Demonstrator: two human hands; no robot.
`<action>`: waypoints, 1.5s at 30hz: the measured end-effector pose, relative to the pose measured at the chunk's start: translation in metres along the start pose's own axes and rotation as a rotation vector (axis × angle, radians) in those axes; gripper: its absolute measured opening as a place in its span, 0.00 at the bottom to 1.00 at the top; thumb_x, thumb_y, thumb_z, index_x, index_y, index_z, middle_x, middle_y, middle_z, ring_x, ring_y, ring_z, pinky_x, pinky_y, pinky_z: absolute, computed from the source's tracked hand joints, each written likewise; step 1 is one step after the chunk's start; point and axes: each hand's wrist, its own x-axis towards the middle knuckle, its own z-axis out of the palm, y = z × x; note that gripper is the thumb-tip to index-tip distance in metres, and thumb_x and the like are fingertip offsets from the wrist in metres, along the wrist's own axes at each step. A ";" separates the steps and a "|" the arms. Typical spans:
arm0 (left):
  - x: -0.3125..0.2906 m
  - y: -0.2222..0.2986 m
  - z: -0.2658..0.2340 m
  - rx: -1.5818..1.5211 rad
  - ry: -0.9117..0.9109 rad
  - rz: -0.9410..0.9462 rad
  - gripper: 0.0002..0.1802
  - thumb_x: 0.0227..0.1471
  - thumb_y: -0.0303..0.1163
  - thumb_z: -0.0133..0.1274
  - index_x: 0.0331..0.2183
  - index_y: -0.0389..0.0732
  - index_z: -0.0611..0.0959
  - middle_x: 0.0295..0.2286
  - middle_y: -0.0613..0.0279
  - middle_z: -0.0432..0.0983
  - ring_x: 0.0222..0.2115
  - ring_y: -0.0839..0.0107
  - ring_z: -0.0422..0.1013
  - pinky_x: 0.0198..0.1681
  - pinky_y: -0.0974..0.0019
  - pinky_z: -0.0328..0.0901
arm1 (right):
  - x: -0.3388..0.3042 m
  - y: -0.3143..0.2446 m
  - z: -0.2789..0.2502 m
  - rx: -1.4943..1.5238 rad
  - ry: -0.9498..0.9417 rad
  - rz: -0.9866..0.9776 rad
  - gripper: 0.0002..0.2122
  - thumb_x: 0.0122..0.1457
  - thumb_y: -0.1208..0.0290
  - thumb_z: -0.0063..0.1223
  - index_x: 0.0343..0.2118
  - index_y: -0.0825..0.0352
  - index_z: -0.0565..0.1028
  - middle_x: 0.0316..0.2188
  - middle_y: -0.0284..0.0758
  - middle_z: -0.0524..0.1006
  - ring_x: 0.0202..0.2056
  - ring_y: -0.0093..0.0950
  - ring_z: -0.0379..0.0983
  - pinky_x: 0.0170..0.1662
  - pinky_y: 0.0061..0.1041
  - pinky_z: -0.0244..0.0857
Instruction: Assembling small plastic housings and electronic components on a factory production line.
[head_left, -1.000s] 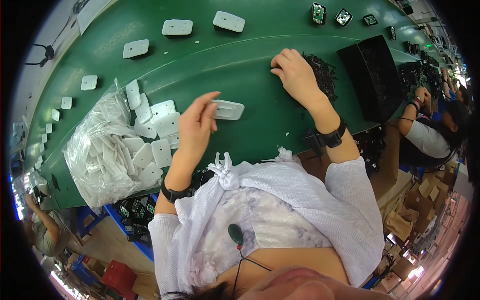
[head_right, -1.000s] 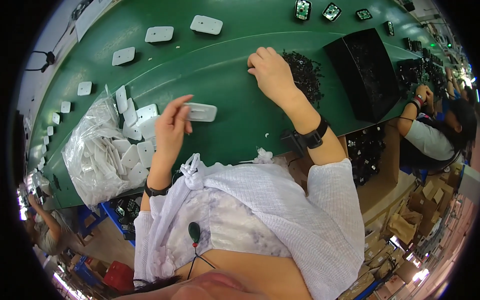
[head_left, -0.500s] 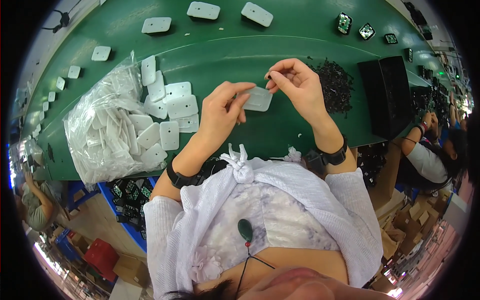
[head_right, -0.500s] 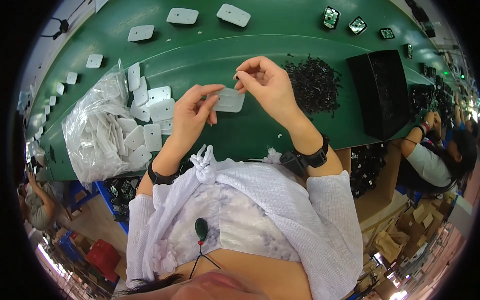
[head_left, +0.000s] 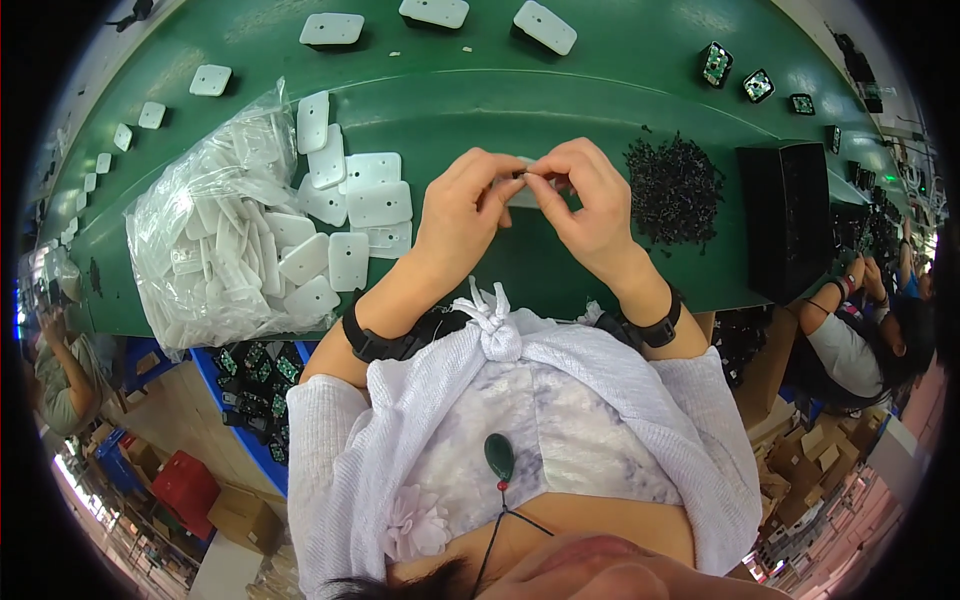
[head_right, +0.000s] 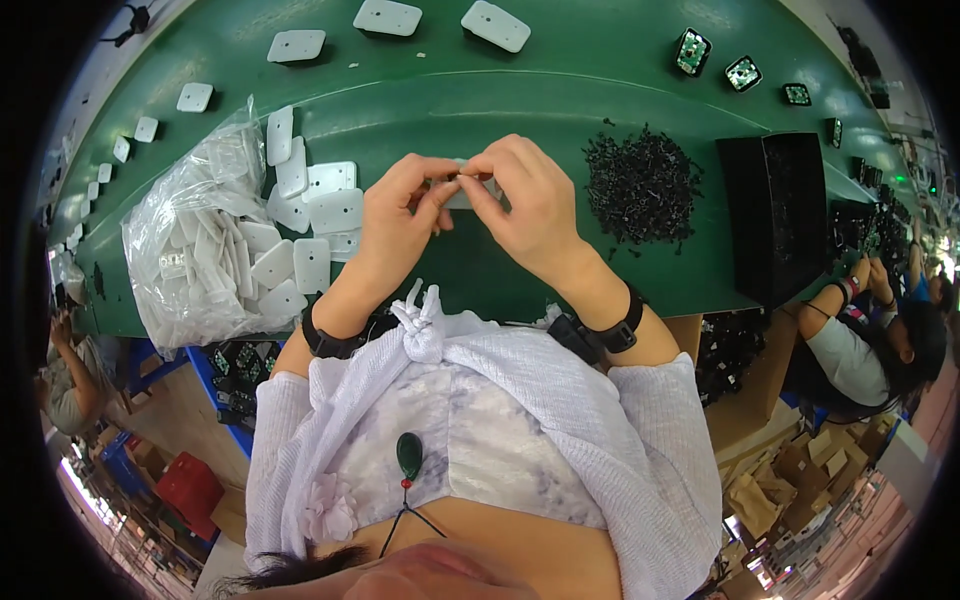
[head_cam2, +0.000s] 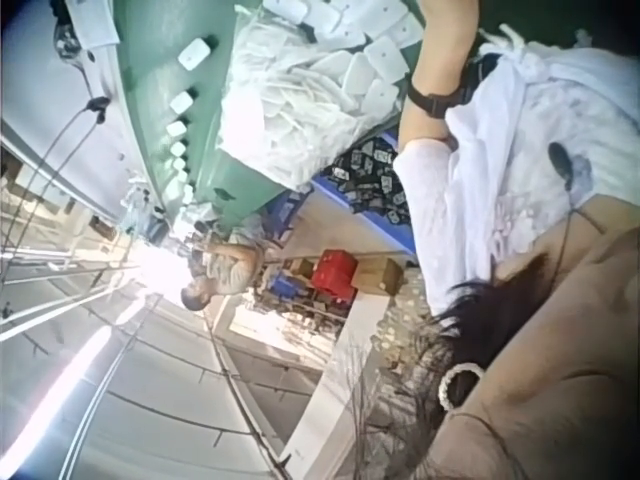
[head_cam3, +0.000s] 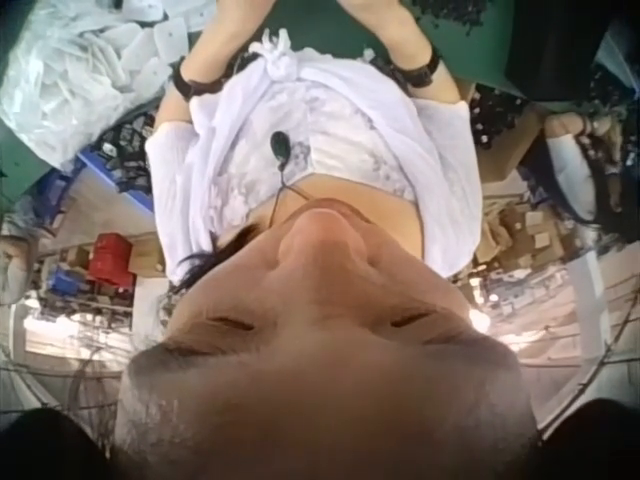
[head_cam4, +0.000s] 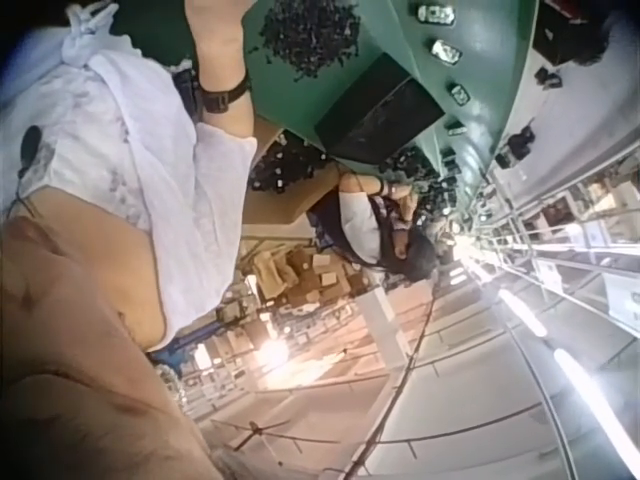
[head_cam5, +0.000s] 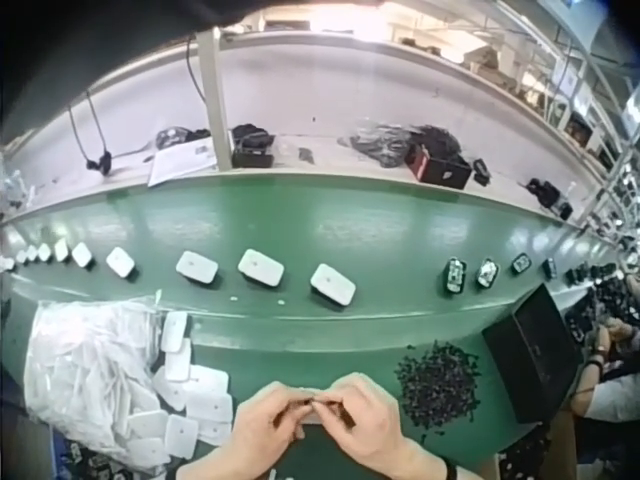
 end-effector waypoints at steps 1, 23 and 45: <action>0.000 0.001 0.000 -0.101 0.005 -0.110 0.11 0.51 0.18 0.53 0.39 0.35 0.78 0.27 0.61 0.71 0.19 0.74 0.72 0.22 0.72 0.68 | 0.000 0.001 0.000 -0.093 0.004 -0.090 0.04 0.51 0.81 0.58 0.30 0.69 0.74 0.27 0.30 0.71 0.25 0.18 0.66 0.28 0.16 0.60; -0.009 -0.011 -0.001 -0.393 0.004 -0.103 0.04 0.55 0.22 0.51 0.32 0.31 0.75 0.32 0.62 0.70 0.28 0.74 0.75 0.31 0.73 0.70 | -0.013 -0.004 0.008 0.079 -0.025 0.246 0.06 0.53 0.78 0.59 0.29 0.67 0.72 0.27 0.26 0.67 0.24 0.13 0.58 0.26 0.13 0.51; 0.004 -0.026 -0.018 -0.311 0.018 -0.229 0.10 0.57 0.20 0.45 0.42 0.31 0.73 0.30 0.59 0.74 0.27 0.75 0.71 0.30 0.74 0.67 | 0.032 0.040 -0.051 0.288 -0.272 0.289 0.12 0.53 0.67 0.61 0.38 0.65 0.73 0.31 0.27 0.73 0.30 0.15 0.67 0.31 0.16 0.62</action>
